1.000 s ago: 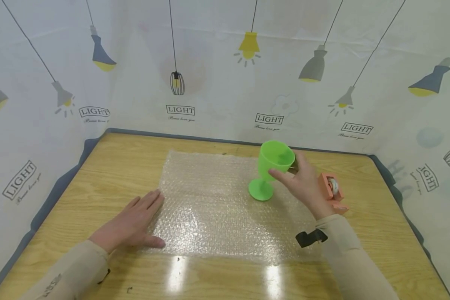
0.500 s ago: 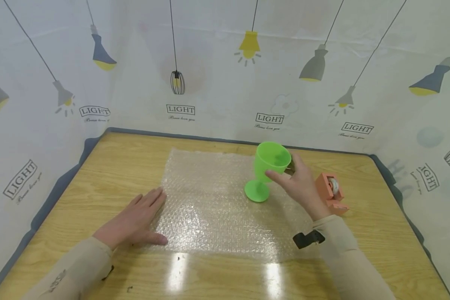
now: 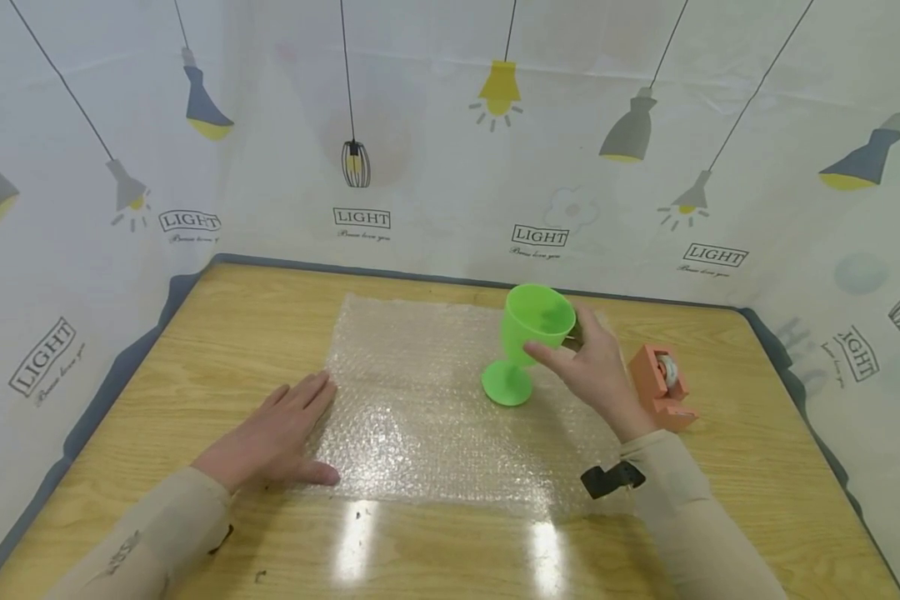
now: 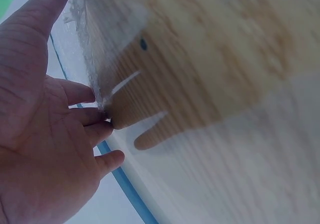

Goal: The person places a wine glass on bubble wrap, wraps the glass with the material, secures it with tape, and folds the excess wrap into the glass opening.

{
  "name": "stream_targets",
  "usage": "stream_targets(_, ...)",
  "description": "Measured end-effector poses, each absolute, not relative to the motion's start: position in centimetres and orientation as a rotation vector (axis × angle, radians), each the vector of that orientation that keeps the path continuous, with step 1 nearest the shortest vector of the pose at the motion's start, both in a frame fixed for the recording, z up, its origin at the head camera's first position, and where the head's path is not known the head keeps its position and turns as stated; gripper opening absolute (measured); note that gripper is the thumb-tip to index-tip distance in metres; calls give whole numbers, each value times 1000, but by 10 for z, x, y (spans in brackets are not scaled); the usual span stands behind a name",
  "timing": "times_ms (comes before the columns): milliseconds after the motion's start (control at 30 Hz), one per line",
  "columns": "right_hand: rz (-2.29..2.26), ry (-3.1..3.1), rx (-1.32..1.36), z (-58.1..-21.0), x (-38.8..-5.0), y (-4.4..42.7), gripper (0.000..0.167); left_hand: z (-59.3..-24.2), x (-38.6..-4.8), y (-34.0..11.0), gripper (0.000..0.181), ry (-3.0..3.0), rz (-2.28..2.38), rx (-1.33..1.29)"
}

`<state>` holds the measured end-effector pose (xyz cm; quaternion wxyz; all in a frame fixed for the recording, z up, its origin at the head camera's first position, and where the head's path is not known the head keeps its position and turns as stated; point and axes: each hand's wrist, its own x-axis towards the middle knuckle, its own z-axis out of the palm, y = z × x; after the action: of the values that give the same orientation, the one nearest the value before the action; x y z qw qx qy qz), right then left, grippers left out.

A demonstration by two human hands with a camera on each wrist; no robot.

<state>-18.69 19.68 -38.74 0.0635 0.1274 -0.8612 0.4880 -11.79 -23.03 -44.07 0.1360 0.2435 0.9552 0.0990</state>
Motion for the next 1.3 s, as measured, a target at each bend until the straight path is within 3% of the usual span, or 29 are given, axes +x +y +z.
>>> stream_targets(900,1527,-2592,449,-389,-179,180,72,-440,-124,-224,130,2761,273,720)
stream_targets(1300,1530,-2601,448,-390,-179,179,70,-443,-108,-231,115,2897,211,921)
